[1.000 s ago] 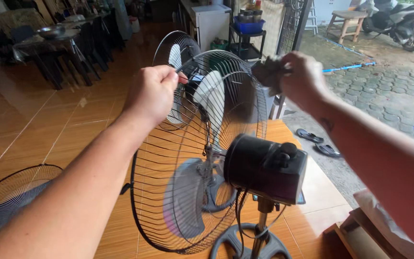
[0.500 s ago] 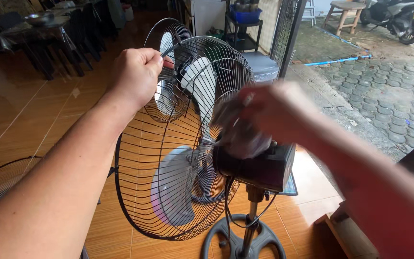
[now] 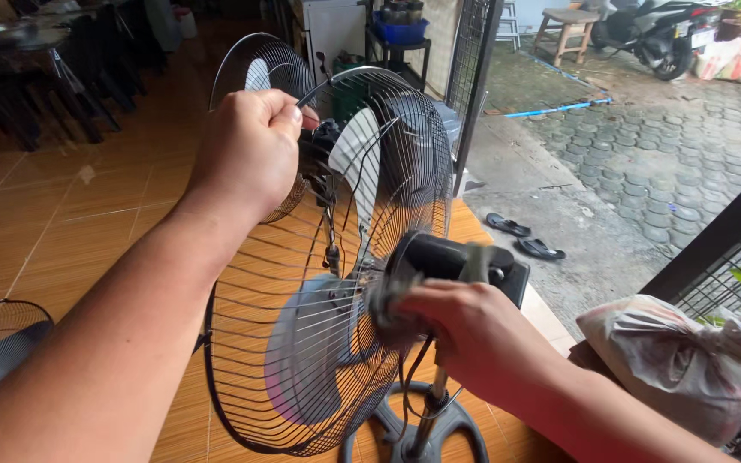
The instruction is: The person wipes the exterior and interior of a standing electric fan using a cloth. They remove the front grille and fan blade, wipe each part, then reattach the blade and grille. The person repeats the process on a second fan, cleaning the grille and blade before reassembly.
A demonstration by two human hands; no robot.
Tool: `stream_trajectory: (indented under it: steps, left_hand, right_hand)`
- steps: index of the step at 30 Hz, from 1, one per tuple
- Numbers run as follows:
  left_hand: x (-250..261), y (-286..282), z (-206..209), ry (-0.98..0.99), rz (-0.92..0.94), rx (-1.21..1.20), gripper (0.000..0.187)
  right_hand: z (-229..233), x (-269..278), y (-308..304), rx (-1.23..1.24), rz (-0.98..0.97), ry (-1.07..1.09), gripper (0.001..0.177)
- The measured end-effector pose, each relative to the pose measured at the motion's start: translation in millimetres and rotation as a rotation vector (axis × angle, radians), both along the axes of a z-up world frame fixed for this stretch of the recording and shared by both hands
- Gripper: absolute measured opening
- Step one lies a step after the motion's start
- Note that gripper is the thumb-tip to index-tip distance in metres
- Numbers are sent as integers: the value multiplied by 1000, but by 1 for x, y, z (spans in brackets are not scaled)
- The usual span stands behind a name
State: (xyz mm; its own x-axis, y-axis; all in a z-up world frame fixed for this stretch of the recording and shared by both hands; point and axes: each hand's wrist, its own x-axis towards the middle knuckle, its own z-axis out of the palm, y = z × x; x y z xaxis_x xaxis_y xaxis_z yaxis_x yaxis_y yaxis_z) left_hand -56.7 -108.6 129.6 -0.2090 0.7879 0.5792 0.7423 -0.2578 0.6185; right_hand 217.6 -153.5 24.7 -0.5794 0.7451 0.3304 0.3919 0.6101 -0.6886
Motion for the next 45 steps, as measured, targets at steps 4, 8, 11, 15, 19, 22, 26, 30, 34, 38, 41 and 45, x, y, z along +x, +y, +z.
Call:
stream_trajectory:
  steps: [4, 8, 11, 15, 19, 22, 26, 30, 34, 38, 41, 45]
  left_hand:
    - [9, -3, 14, -73, -145, -69, 26]
    - [25, -14, 27, -146, -268, -287, 31]
    - [33, -19, 33, -66, -211, -328, 28]
    - [37, -19, 35, -117, -215, -307, 24]
    - [32, -11, 36, -248, -311, -320, 24]
    - [24, -10, 35, -393, -411, -366, 20]
    - [24, -8, 32, -461, -439, -383, 17]
    - [23, -7, 32, -503, -477, -383, 16]
    - [21, -6, 31, -454, -490, -397, 19]
    - [21, 1, 27, -348, -487, -391, 25]
    - [25, 7, 24, -328, -491, -376, 26]
    - [19, 15, 22, -299, -505, -358, 25]
  right_hand:
    - [68, 29, -24, -330, -253, 326, 20]
    - [59, 41, -23, 587, -633, 134, 25]
    - [34, 42, -17, 638, -530, -27, 24]
    - [23, 43, -11, 278, -757, 18, 15]
    - [8, 7, -2, 605, -588, 336, 21]
    - [-17, -46, -1, 231, -410, 565, 34]
    - [-41, -88, -28, -7, -497, 571, 45]
    - [-103, -82, -94, -40, -489, 450, 48]
    - [-161, -71, -103, -449, -855, 165, 36]
    - [-150, -80, -52, -1019, -878, 631, 27]
    - [-111, -87, -33, -915, -909, 581, 25]
    - [-65, -84, -33, -640, -563, 841, 32]
